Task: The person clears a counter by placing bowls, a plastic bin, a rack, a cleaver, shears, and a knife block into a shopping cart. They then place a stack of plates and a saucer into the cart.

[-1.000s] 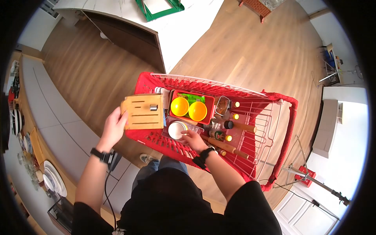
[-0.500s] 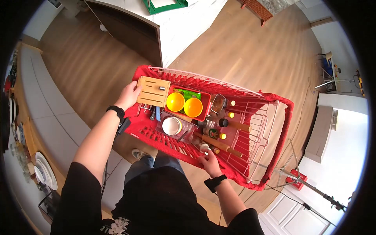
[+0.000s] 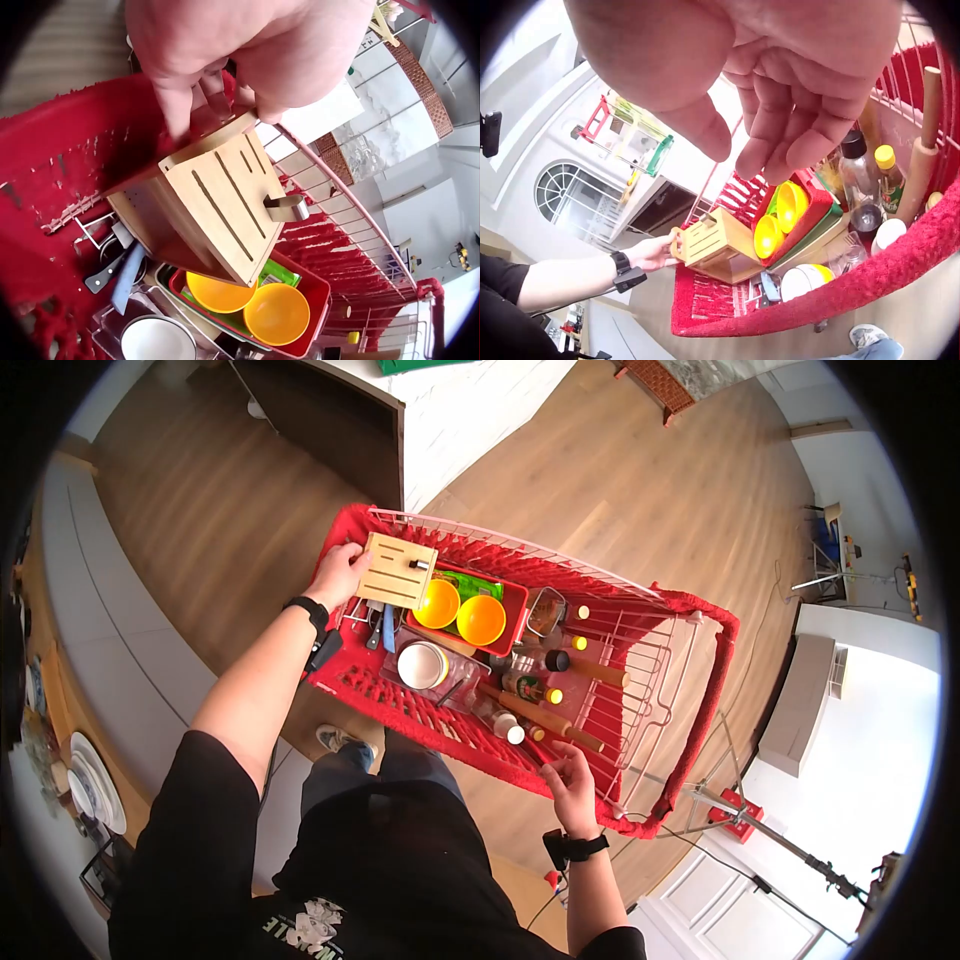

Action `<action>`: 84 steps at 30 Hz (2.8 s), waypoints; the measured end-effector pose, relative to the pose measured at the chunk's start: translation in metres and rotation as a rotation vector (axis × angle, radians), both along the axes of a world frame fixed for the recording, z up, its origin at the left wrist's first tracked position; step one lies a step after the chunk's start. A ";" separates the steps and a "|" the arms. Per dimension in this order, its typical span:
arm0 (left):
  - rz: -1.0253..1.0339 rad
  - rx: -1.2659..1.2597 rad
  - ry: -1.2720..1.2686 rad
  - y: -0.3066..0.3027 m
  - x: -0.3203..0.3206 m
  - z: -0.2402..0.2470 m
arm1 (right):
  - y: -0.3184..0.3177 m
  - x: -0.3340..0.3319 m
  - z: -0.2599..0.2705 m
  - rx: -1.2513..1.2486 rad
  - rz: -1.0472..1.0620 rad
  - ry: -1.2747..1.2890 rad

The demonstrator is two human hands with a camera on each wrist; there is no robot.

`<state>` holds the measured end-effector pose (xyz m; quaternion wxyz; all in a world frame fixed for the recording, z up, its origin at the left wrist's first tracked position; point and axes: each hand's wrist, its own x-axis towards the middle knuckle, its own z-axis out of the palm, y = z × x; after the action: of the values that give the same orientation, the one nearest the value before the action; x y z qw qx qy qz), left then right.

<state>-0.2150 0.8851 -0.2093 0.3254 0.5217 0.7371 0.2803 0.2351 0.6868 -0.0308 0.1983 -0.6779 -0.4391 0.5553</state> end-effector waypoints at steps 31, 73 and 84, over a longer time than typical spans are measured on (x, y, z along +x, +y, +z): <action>0.480 -0.339 0.160 -0.596 -0.036 0.077 | 0.126 0.390 -0.084 0.087 -0.259 -0.351; 0.732 -0.398 -0.026 -0.673 0.352 0.013 | 0.095 0.322 -0.017 -0.023 0.052 0.005; 0.827 -0.452 0.036 -0.731 0.463 0.021 | 0.113 0.355 -0.063 0.052 0.217 0.099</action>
<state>0.2479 0.1544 -0.1879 0.2789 0.1050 0.9312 0.2097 0.5898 0.8003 -0.0936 0.1762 -0.5927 -0.5137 0.5948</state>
